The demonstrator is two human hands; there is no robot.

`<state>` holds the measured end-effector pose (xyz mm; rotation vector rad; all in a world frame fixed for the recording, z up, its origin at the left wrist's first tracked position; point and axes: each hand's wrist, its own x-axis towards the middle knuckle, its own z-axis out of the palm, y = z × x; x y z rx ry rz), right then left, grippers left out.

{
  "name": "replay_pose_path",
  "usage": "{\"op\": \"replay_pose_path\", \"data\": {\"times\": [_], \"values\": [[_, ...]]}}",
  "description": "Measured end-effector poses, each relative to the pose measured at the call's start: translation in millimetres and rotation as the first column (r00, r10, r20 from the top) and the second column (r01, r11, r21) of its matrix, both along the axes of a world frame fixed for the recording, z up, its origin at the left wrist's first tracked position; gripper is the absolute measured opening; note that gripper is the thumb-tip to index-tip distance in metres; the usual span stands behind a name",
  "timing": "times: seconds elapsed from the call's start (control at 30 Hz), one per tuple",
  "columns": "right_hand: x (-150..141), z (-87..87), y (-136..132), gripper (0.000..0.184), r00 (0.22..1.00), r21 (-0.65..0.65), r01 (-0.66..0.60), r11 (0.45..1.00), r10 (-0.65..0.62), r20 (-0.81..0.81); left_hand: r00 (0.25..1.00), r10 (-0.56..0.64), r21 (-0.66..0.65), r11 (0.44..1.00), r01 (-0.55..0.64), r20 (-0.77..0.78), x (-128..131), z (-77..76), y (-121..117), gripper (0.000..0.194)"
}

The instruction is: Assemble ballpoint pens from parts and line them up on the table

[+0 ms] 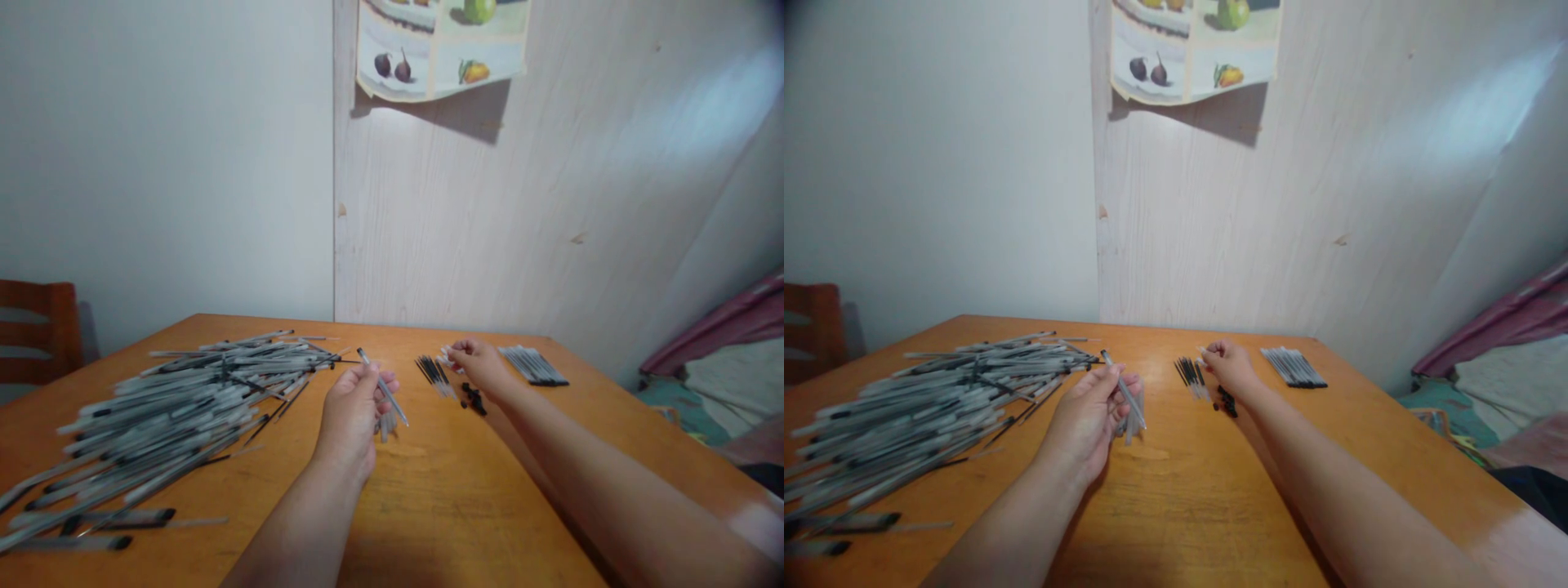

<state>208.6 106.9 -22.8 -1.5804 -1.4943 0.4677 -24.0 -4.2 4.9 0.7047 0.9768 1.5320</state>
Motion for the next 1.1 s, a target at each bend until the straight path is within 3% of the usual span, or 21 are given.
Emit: {"op": "replay_pose_path", "data": {"times": [0.1,0.23,0.37,0.53,0.73,1.1], "values": [[-8.8,6.1,-29.4,0.023,0.976,0.061,-0.172,0.983,0.179,-0.124,1.000,0.010,0.017,1.000,-0.011,0.029,-0.5,0.9,0.7,0.019],[-20.4,14.3,-69.0,0.027,0.925,0.013,-0.333,0.943,0.329,-0.190,0.999,0.016,0.033,0.999,-0.018,0.050,-1.1,2.2,2.7,0.016],[-32.9,16.7,-104.3,0.022,0.916,-0.094,-0.375,0.922,0.353,-0.192,0.997,0.032,0.069,0.997,-0.037,0.072,-0.8,1.8,4.2,0.020],[-51.7,6.9,-135.2,0.017,0.898,-0.102,-0.413,0.905,0.386,-0.212,0.995,0.038,0.082,0.996,-0.046,0.094,1.3,-0.5,4.6,0.023],[-70.4,1.3,-145.5,0.016,0.902,-0.057,-0.363,0.930,0.336,-0.270,0.997,0.021,0.091,0.995,-0.028,0.076,4.3,-2.5,4.0,0.021],[-74.4,0.6,-144.9,0.015,0.887,-0.050,-0.370,0.928,0.337,-0.314,0.999,0.002,0.063,0.998,-0.004,0.034,10.2,-4.1,1.0,0.016]]}}
